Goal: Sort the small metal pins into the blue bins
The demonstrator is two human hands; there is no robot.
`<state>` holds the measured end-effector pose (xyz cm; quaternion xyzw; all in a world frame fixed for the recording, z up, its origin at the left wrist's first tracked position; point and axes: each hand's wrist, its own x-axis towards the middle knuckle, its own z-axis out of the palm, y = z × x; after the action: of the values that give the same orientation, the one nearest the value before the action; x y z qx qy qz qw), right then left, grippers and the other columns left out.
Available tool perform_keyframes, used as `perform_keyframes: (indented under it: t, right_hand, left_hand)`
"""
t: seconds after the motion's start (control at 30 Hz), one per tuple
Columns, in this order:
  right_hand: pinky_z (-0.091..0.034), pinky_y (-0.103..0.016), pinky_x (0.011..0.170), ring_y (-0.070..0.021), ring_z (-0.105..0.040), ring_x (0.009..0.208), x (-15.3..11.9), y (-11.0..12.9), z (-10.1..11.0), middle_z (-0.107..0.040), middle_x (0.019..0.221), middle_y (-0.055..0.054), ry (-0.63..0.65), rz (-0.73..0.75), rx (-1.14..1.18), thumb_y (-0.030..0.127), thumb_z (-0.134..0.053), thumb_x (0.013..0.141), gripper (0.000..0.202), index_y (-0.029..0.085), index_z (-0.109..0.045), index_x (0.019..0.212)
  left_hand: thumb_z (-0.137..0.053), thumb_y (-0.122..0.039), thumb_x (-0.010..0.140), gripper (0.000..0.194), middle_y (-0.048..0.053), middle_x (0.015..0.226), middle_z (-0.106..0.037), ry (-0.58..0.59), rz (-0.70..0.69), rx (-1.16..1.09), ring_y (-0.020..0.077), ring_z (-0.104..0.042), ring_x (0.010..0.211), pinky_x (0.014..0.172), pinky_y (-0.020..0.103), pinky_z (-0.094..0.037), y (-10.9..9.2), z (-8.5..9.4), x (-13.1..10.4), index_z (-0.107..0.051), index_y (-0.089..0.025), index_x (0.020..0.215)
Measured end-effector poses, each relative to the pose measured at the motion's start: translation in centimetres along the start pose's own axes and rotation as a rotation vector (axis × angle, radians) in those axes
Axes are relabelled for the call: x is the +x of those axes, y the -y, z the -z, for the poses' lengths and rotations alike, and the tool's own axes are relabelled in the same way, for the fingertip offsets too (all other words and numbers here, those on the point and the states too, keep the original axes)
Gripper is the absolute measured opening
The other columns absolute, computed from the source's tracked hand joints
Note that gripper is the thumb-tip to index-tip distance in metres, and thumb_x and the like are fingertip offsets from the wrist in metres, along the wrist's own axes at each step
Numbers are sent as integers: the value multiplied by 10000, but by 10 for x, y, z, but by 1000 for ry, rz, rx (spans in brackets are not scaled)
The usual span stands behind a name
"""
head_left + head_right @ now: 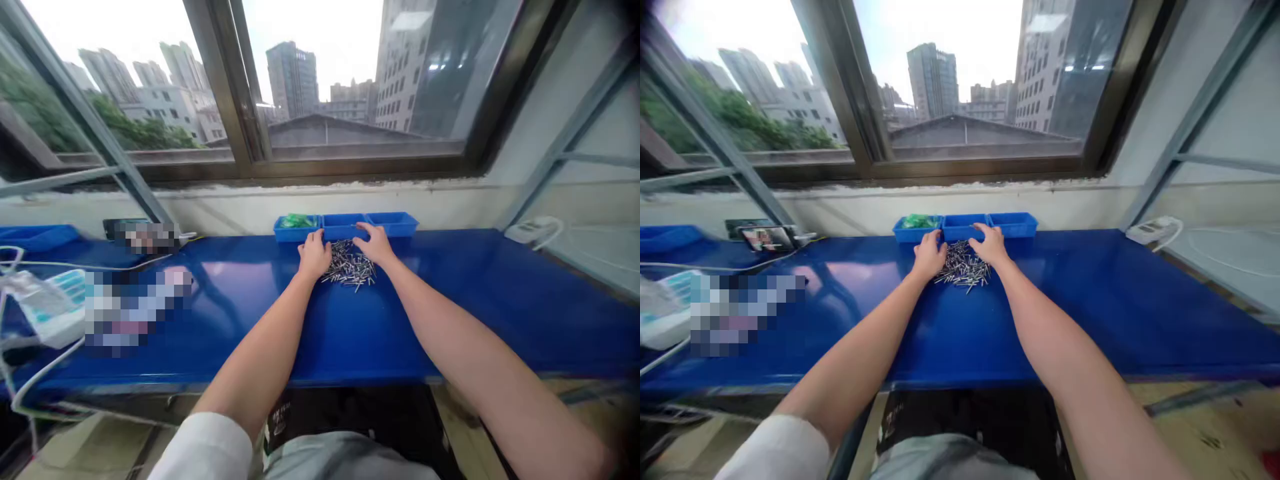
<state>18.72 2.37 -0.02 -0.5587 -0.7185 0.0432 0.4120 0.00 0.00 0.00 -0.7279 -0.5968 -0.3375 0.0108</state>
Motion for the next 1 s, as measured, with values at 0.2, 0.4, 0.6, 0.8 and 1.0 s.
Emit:
perform_keyframes:
  t: [0.2, 0.4, 0.6, 0.8, 1.0]
  right_hand:
    - [-338, -536, 951, -369, -379, 1162, 0, -7, -3, -433, 1416, -61, 60, -76, -167, 419, -600, 717, 738, 220, -395, 1397]
    - [-340, -538, 947, -389, -349, 1210, -1, -13, -6, -276, 1505, -53, 122, -84, -157, 421, -599, 722, 754, 240, -361, 1413]
    - [-370, -417, 953, -281, -462, 1115, -3, -2, -3, -578, 1201, -112, -11, -24, -132, 304, -552, 751, 409, 155, -606, 1128]
    - [-437, -324, 748, -240, -583, 893, -9, 11, 9, -641, 989, -102, 241, -170, -229, 401, -608, 712, 311, 178, -638, 926]
    - [-427, -300, 688, -240, -606, 888, -17, 8, 11, -673, 972, -94, 313, -187, -306, 481, -548, 772, 331, 196, -635, 918]
  left_hand:
    - [-413, -272, 882, 390, 122, 1283, -507, 69, 48, 12, 252, -480, 1194, 967, 451, -384, -2, 0, -1, -433, -207, 1266]
    - [-407, -277, 875, 416, 129, 1292, -506, 103, 31, -31, 274, -490, 1183, 963, 490, -384, 0, -3, 0, -429, -196, 1282]
    - [-446, -408, 860, 550, 149, 1345, -477, 160, -22, -16, 291, -448, 1239, 1001, 464, -356, -1, 1, -2, -381, -165, 1349]
    - [-402, -709, 775, 798, 139, 1430, -399, 357, -153, 90, 319, -325, 1331, 1067, 487, -247, -4, 8, -7, -379, -195, 1383]
    - [-415, -825, 649, 1008, 101, 1546, -125, 599, -214, 126, 335, -68, 1417, 1107, 547, -87, -5, 15, -9, -201, -270, 1463]
